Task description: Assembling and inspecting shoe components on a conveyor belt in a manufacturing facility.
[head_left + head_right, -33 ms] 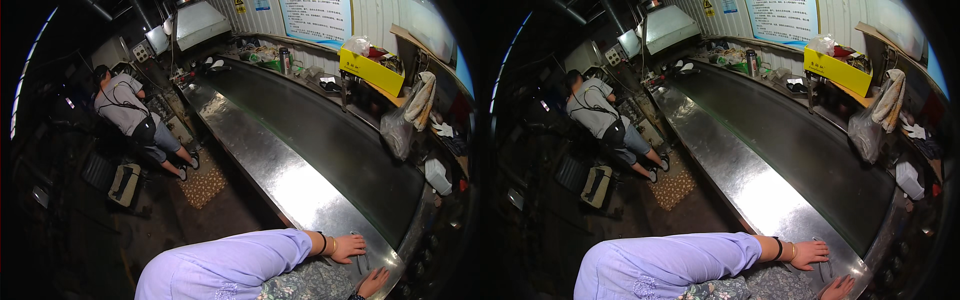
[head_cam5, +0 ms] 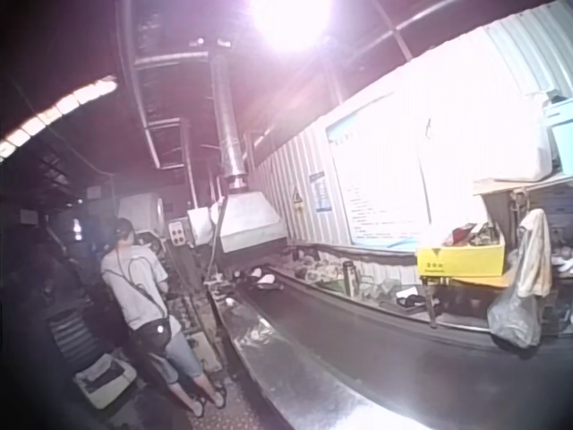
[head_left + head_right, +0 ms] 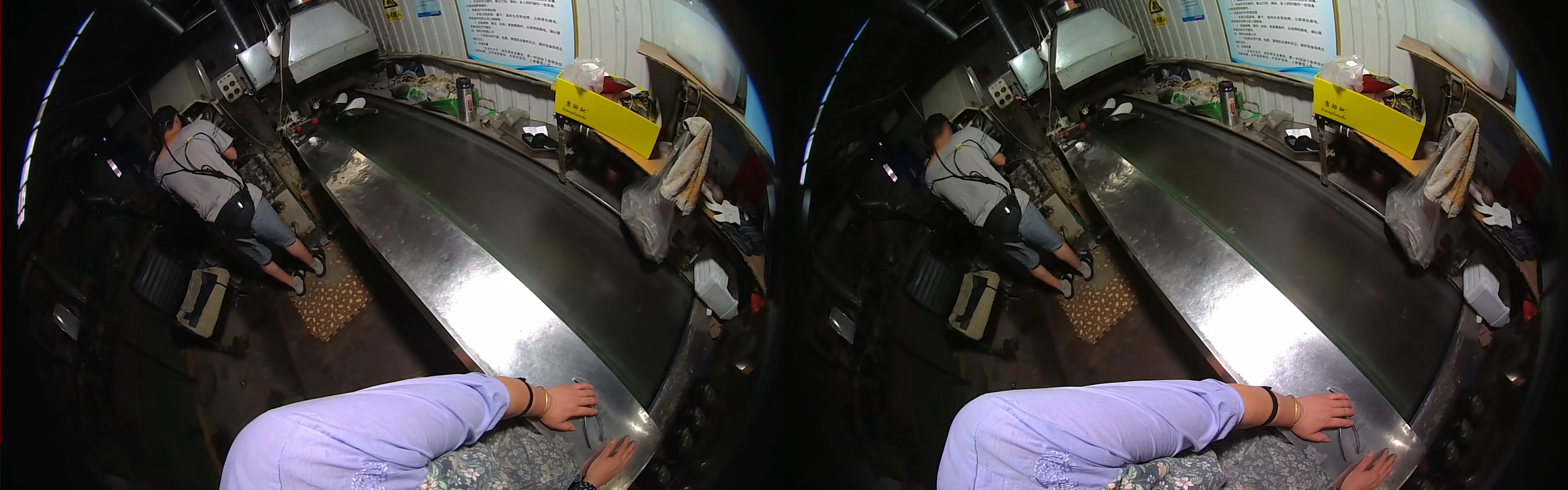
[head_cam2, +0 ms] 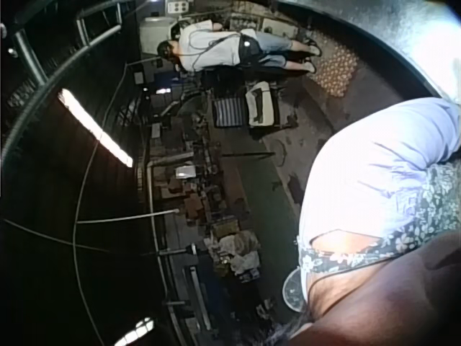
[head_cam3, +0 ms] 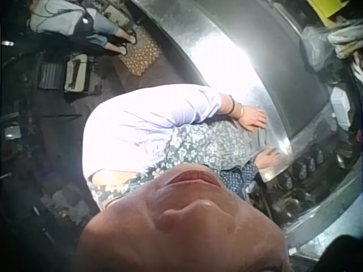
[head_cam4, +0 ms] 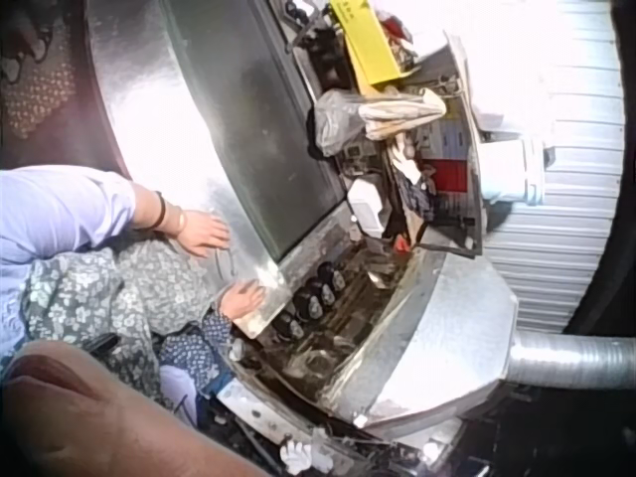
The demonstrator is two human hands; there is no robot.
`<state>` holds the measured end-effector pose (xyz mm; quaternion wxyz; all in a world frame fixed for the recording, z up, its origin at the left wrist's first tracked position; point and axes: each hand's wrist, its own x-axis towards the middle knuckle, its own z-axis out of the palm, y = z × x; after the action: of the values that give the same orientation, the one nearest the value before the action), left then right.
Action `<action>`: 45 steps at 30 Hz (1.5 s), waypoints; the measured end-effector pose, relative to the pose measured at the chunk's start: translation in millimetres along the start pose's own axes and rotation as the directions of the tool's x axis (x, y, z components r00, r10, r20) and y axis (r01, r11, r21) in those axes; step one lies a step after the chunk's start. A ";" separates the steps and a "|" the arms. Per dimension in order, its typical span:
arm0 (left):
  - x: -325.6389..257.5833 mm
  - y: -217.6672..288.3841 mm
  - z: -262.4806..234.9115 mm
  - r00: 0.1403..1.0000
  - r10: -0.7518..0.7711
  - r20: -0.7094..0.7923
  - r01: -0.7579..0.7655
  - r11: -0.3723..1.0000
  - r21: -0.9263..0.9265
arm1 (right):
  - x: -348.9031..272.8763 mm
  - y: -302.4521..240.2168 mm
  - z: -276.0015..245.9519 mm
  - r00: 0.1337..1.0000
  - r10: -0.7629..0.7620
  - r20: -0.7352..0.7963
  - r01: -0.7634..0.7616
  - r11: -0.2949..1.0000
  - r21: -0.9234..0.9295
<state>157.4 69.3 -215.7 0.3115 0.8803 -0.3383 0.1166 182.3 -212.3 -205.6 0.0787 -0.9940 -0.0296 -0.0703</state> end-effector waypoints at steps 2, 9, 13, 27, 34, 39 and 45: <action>-0.8 -0.4 1.2 1.000 -0.008 0.003 0.007 1.000 0.004 | 0.2 -0.5 0.5 1.000 0.004 -0.001 -0.004 1.000 -0.001; -0.7 -1.1 2.0 1.000 -0.006 0.002 0.006 1.000 0.009 | -0.1 -0.3 -0.6 1.000 0.002 0.001 -0.002 1.000 -0.005; -0.2 0.0 0.0 1.000 -0.006 0.004 0.006 1.000 0.009 | -0.5 -2.8 -2.3 1.000 0.019 0.008 -0.019 1.000 -0.014; 0.3 2.9 -4.4 1.000 -0.002 -0.001 0.002 1.000 0.008 | -3.2 0.4 -9.0 0.955 -0.212 -0.207 0.209 0.977 -0.035; 0.1 3.1 -3.7 1.000 -0.008 0.007 0.007 1.000 0.013 | -1.5 -5.6 -6.0 0.999 0.024 0.030 -0.023 1.000 -0.021; 1.5 4.9 -8.2 1.000 -0.002 0.013 0.001 1.000 0.012 | -1.3 -4.8 -7.8 0.999 0.027 0.021 -0.027 0.999 -0.018; 0.8 5.1 -7.7 1.000 -0.010 0.027 0.010 1.000 0.009 | -3.4 -2.1 -9.2 0.984 -0.121 -0.132 0.122 0.992 0.004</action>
<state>154.6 70.7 -207.0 0.3036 0.8848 -0.3377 0.1046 177.6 -211.9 -196.8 0.0821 -0.9830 -0.0854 -0.1403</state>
